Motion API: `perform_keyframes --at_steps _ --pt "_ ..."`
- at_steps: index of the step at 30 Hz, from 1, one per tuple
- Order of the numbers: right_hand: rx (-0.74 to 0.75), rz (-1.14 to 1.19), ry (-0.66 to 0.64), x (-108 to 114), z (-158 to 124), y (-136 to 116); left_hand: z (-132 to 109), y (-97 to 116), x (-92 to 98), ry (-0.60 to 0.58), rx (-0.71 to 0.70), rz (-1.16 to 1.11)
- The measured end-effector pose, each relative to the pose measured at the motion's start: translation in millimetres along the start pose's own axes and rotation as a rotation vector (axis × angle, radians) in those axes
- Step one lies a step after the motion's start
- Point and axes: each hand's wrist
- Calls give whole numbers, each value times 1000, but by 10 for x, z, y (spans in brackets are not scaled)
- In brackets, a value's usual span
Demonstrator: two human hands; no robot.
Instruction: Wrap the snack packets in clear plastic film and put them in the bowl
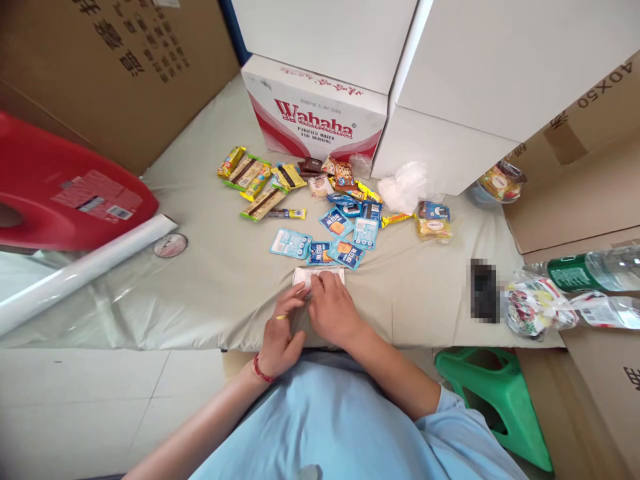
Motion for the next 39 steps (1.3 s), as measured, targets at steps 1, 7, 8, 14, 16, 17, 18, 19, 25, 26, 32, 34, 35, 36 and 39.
perform_keyframes --at_steps 1,7,8,14,16,17,18,19,25,26,32,34,35,36,39 --pt "18 -30 6 -25 -32 -13 3 -3 4 25 43 -102" --pt "-3 -164 -24 -142 58 -3 6 38 -19 213 150 -380" --pt "3 -161 -29 -143 86 23 -2 48 2 245 152 -366" --pt "-2 164 155 144 71 209 -32 163 316 307 327 -249" --pt "-27 452 277 309 35 265 5 238 394 224 428 -261" --pt "-44 632 295 373 24 287 38 280 408 165 486 -312" --pt "-69 824 279 414 19 304 82 323 403 101 550 -394" --pt "-101 1009 237 428 19 314 133 364 381 44 614 -497" --pt "-266 1394 218 110 -37 239 416 485 104 33 853 -684" --pt "-258 1367 242 52 -68 214 434 477 62 59 849 -631" --pt "-210 868 317 -94 -298 183 401 377 -91 -58 705 -326" --pt "-242 762 328 -44 -393 339 360 334 -25 -152 596 -246" --pt "-271 736 357 16 -454 470 334 305 46 -145 533 -159" --pt "-317 717 409 106 -526 641 304 269 143 -98 471 -52" --pt "-532 655 651 567 -773 1359 187 122 536 110 363 257"
Point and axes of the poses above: each hand's wrist, its own z-axis towards the middle knuckle, its own x-axis out of the back of the hand, y = z × x, and after that the axes turned 10 degrees about x, right-handed
